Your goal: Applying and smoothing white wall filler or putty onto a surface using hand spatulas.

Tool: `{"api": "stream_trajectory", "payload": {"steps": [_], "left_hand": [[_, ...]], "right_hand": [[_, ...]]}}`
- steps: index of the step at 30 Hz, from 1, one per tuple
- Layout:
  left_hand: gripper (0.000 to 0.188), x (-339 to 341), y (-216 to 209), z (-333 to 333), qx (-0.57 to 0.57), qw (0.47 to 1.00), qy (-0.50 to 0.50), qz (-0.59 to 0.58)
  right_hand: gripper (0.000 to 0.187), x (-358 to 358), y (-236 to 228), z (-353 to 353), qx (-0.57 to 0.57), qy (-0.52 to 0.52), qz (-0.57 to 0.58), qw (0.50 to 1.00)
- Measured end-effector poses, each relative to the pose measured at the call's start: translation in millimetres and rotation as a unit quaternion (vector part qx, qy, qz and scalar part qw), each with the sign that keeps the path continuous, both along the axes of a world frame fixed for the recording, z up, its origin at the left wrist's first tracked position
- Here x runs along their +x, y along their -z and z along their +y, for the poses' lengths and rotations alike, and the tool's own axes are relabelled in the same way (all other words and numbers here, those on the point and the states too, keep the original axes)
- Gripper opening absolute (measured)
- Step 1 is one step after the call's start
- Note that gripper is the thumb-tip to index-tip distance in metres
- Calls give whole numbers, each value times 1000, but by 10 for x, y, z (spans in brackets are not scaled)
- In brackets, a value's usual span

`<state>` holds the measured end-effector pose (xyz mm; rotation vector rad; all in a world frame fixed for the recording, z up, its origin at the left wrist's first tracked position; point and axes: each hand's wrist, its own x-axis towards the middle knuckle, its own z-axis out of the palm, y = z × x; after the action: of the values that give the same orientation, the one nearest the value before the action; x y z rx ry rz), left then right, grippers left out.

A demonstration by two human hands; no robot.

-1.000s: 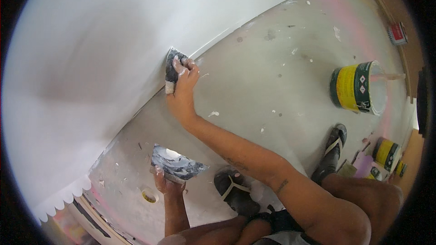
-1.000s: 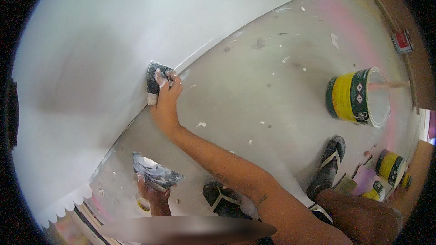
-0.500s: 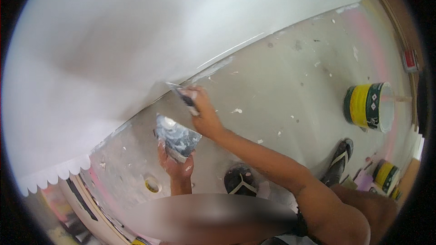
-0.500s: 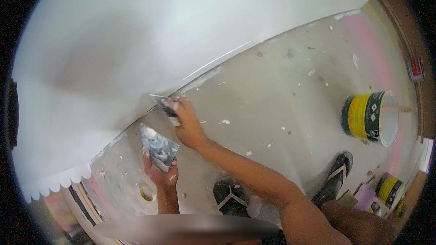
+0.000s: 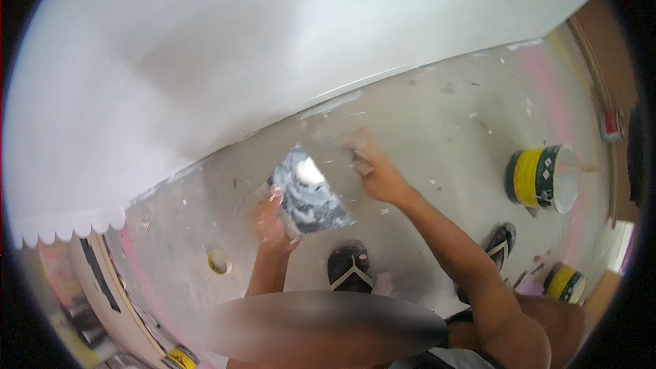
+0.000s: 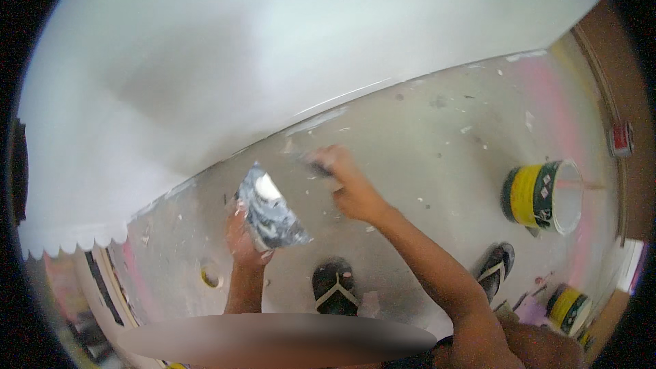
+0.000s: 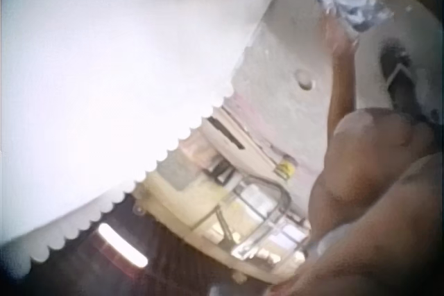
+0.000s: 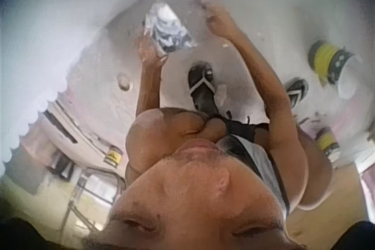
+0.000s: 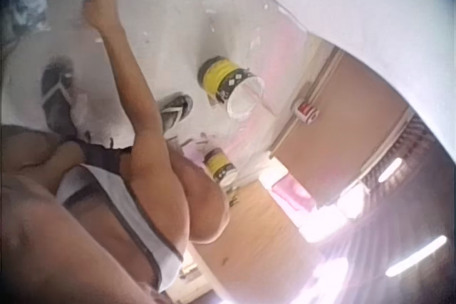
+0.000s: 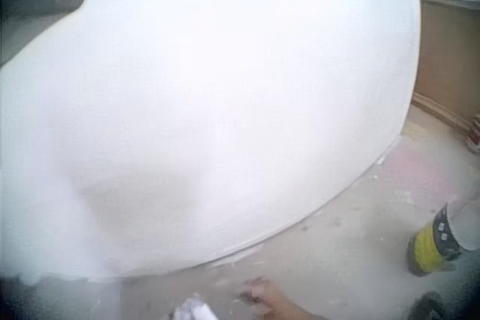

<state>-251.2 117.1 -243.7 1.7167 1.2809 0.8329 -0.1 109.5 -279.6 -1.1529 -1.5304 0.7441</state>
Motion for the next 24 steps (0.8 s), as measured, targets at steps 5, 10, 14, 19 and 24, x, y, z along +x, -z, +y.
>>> {"api": "stream_trajectory", "payload": {"steps": [5, 10, 14, 19, 24], "left_hand": [[47, 214, 151, -102, -211, 851, -90, -472], [46, 274, 120, -219, -172, 905, -74, -382], [40, 623, -350, -213, -247, 843, -13, -477], [44, 311, -165, -97, -168, 886, -53, -429], [48, 535, -654, 39, 130, 965, 163, -162]], "right_hand": [[25, 202, -271, -579, -271, -272, 789, 480], [28, -426, -792, -319, -389, -114, 776, 483], [23, -355, -390, -288, -308, 81, 728, 607], [22, -60, -609, -541, -245, 46, 732, 634], [23, -198, -857, -577, -347, 49, 655, 670]]}}
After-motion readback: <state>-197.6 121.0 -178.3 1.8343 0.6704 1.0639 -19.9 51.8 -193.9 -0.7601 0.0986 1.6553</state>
